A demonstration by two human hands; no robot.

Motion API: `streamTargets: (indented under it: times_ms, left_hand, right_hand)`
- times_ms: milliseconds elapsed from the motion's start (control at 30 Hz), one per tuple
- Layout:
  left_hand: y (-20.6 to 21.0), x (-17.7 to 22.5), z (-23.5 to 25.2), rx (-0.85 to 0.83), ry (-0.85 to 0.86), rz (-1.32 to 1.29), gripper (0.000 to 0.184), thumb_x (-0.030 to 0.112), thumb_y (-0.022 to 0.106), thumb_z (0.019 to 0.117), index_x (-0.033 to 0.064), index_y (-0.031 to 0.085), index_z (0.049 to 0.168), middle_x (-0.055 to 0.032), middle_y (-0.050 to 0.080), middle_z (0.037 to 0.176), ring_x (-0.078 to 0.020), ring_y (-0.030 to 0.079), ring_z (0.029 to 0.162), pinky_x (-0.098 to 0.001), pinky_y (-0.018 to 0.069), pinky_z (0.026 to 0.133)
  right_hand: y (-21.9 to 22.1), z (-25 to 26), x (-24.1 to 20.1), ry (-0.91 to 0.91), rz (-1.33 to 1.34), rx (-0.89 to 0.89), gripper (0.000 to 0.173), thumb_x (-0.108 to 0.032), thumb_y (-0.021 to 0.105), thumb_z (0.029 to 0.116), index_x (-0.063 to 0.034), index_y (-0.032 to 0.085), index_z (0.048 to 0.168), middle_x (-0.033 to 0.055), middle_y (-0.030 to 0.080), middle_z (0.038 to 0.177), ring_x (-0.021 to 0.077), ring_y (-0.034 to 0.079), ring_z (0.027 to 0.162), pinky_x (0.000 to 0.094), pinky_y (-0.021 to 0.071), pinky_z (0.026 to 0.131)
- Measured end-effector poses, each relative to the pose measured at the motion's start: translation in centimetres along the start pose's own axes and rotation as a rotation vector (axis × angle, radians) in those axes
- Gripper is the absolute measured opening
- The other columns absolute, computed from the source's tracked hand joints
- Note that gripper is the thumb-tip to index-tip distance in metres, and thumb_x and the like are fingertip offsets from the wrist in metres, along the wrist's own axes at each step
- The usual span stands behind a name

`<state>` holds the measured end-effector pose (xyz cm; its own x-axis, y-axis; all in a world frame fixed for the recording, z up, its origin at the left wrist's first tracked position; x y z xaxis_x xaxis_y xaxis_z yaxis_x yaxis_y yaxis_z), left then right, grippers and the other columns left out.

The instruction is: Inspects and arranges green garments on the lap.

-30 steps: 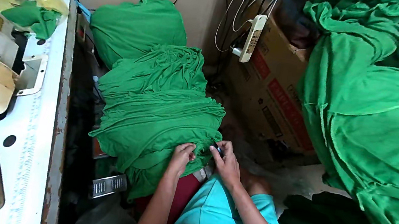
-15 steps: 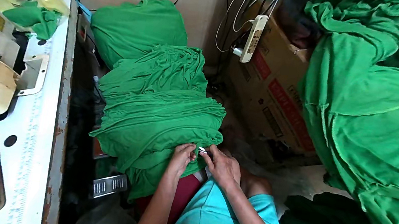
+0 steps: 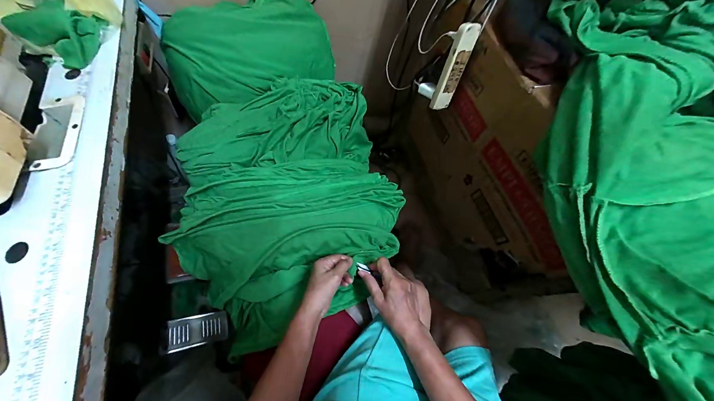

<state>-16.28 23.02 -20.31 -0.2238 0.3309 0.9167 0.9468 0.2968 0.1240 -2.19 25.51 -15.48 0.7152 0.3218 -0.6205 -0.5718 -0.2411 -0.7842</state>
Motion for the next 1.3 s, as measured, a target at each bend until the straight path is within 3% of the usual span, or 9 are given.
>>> streamTargets:
  times_ms: [267,433,533,667,767,833,1000,1067,1300]
  left_hand:
    - [0.2,-0.4,-0.1,-0.023,-0.043,-0.030,0.021,0.006,0.049,0.1054,-0.0053,0.066,0.101,0.0000,0.062,0.073,-0.0056,0.058,0.060,-0.0232,0.0540,0.064]
    - [0.4,-0.8,0.1,-0.045,-0.061,-0.042,0.020,0.005,0.050,0.1048,-0.0052,0.066,0.100,-0.0003,0.062,0.074,-0.0059,0.058,0.060,-0.0233,0.0536,0.064]
    - [0.7,-1.0,0.1,-0.073,-0.074,0.000,0.019,0.004,0.051,0.1040,-0.0052,0.067,0.100,0.0000,0.062,0.075,-0.0050,0.056,0.060,-0.0223,0.0521,0.062]
    - [0.3,-1.5,0.1,-0.037,-0.115,-0.040,0.019,0.006,0.050,0.1052,-0.0067,0.065,0.105,-0.0004,0.060,0.074,-0.0051,0.056,0.059,-0.0220,0.0520,0.062]
    - [0.2,-1.5,0.0,-0.034,-0.120,-0.068,0.019,0.006,0.050,0.1053,-0.0048,0.065,0.104,0.0012,0.059,0.072,-0.0044,0.056,0.058,-0.0215,0.0524,0.061]
    - [0.1,-1.5,0.1,-0.020,-0.135,-0.100,0.018,0.006,0.050,0.1054,-0.0051,0.064,0.105,0.0008,0.059,0.071,-0.0048,0.055,0.057,-0.0215,0.0522,0.061]
    - [-0.1,-1.5,0.0,0.014,-0.158,-0.166,0.017,0.005,0.049,0.1054,-0.0046,0.063,0.104,0.0006,0.058,0.070,-0.0056,0.055,0.057,-0.0217,0.0518,0.060]
    - [0.0,-1.5,0.0,0.005,-0.147,-0.160,0.018,0.005,0.049,0.1054,-0.0043,0.064,0.104,0.0005,0.059,0.071,-0.0055,0.055,0.057,-0.0215,0.0517,0.060]
    - [0.2,-1.5,0.2,0.006,-0.156,-0.156,0.017,0.005,0.049,0.1050,-0.0042,0.064,0.103,0.0009,0.059,0.071,-0.0047,0.054,0.056,-0.0208,0.0513,0.060]
  right_hand:
    - [0.1,0.1,0.4,-0.007,0.083,0.025,0.035,-0.032,0.056,0.1051,0.0012,0.067,0.111,0.0185,0.072,0.092,0.0340,0.072,0.086,0.0513,0.0574,0.080]
    - [0.9,0.8,1.8,0.095,0.269,-0.043,0.051,-0.040,0.068,0.0965,-0.0023,0.060,0.130,0.0171,0.071,0.107,0.0311,0.069,0.095,0.0527,0.0546,0.087]
    - [1.5,1.3,1.6,0.061,0.227,-0.078,0.028,-0.022,0.061,0.1013,-0.0020,0.069,0.119,0.0172,0.073,0.108,0.0326,0.071,0.101,0.0545,0.0539,0.092]
    - [-1.4,0.8,3.8,0.200,0.426,0.276,0.030,-0.018,0.050,0.1070,0.0064,0.065,0.115,0.0177,0.070,0.102,0.0244,0.069,0.095,0.0434,0.0558,0.090]
    - [-3.1,0.3,5.9,0.288,0.603,0.558,0.031,-0.023,0.048,0.1082,-0.0004,0.060,0.091,-0.0025,0.051,0.070,0.0013,0.051,0.062,0.0216,0.0478,0.063]
    - [-2.5,0.6,5.4,0.242,0.581,0.434,0.029,-0.026,0.055,0.1053,0.0002,0.063,0.094,0.0008,0.056,0.073,0.0061,0.054,0.065,0.0276,0.0495,0.065]
    - [0.4,0.8,2.2,0.114,0.354,0.042,0.036,-0.027,0.062,0.1019,-0.0075,0.065,0.132,0.0137,0.074,0.115,0.0276,0.072,0.102,0.0494,0.0552,0.092]
    - [1.1,1.0,2.0,0.047,0.321,-0.001,0.033,-0.025,0.060,0.1028,-0.0090,0.069,0.130,0.0118,0.073,0.121,0.0261,0.071,0.111,0.0490,0.0535,0.100]
    - [0.9,1.3,2.2,0.046,0.341,0.005,0.026,-0.017,0.051,0.1049,0.0039,0.066,0.113,0.0182,0.070,0.100,0.0268,0.068,0.095,0.0447,0.0534,0.089]
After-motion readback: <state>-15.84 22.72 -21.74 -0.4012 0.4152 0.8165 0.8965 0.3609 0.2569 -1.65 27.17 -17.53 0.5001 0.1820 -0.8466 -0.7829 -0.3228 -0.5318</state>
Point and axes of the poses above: each hand's wrist, its own z-axis towards the middle knuckle, its own y-axis out of the palm, x = y × z, the point moved 9 cm from there along z, towards the middle knuckle
